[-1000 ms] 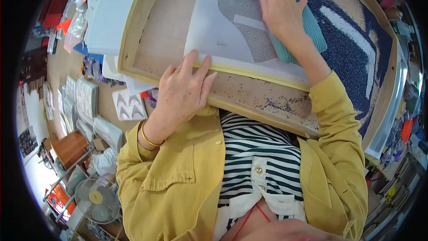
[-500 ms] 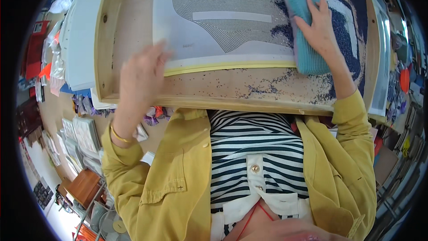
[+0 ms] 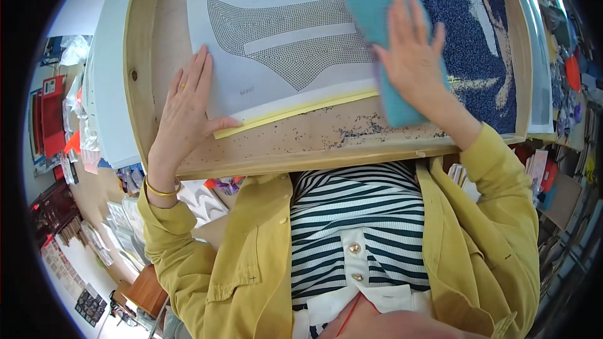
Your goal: Using a printing frame and sponge to apply patterns or graphics onto shoe upper components.
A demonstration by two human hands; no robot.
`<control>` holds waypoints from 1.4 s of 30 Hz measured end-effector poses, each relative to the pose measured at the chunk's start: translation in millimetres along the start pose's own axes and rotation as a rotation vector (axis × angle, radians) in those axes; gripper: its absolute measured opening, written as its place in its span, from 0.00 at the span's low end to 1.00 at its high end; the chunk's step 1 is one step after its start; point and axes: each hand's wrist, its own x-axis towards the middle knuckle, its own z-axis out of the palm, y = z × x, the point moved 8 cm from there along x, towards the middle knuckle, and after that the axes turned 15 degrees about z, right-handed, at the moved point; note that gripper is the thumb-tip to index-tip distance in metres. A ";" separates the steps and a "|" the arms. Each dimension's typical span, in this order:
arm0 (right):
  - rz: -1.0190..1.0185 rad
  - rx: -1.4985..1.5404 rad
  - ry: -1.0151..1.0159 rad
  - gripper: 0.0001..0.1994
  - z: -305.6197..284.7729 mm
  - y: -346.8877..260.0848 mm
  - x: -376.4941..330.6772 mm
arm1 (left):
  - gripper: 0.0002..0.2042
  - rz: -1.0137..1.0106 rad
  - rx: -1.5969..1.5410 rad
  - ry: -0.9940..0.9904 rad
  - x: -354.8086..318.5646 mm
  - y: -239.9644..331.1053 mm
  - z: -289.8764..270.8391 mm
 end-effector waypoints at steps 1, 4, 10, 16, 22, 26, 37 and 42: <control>-0.015 -0.068 0.074 0.35 -0.8 22.6 -2.7 | 0.53 0.015 0.022 0.010 1.7 0.8 -1.5; 0.011 -0.005 0.056 0.33 10.0 83.6 9.3 | 0.53 0.023 0.023 0.010 2.9 0.3 -2.9; 0.094 0.466 -0.024 0.25 5.7 77.6 52.8 | 0.53 -0.007 0.118 0.066 6.7 -3.2 10.6; 0.046 0.581 -0.084 0.25 -11.3 16.0 21.0 | 0.54 -0.039 0.124 0.146 3.8 -2.8 14.1; 0.017 0.509 -0.156 0.28 -30.5 -62.3 10.1 | 0.59 0.041 0.059 0.072 10.3 5.2 2.1; 0.049 0.325 -0.038 0.31 -7.3 -42.3 30.0 | 0.64 0.002 0.069 0.057 10.7 3.1 8.5; -0.005 0.598 -0.153 0.27 36.9 81.8 102.9 | 0.69 -0.016 0.121 0.049 7.8 0.0 3.4; -0.155 0.846 -0.174 0.25 31.9 24.9 119.9 | 0.67 -0.062 0.133 -0.005 5.6 4.4 0.3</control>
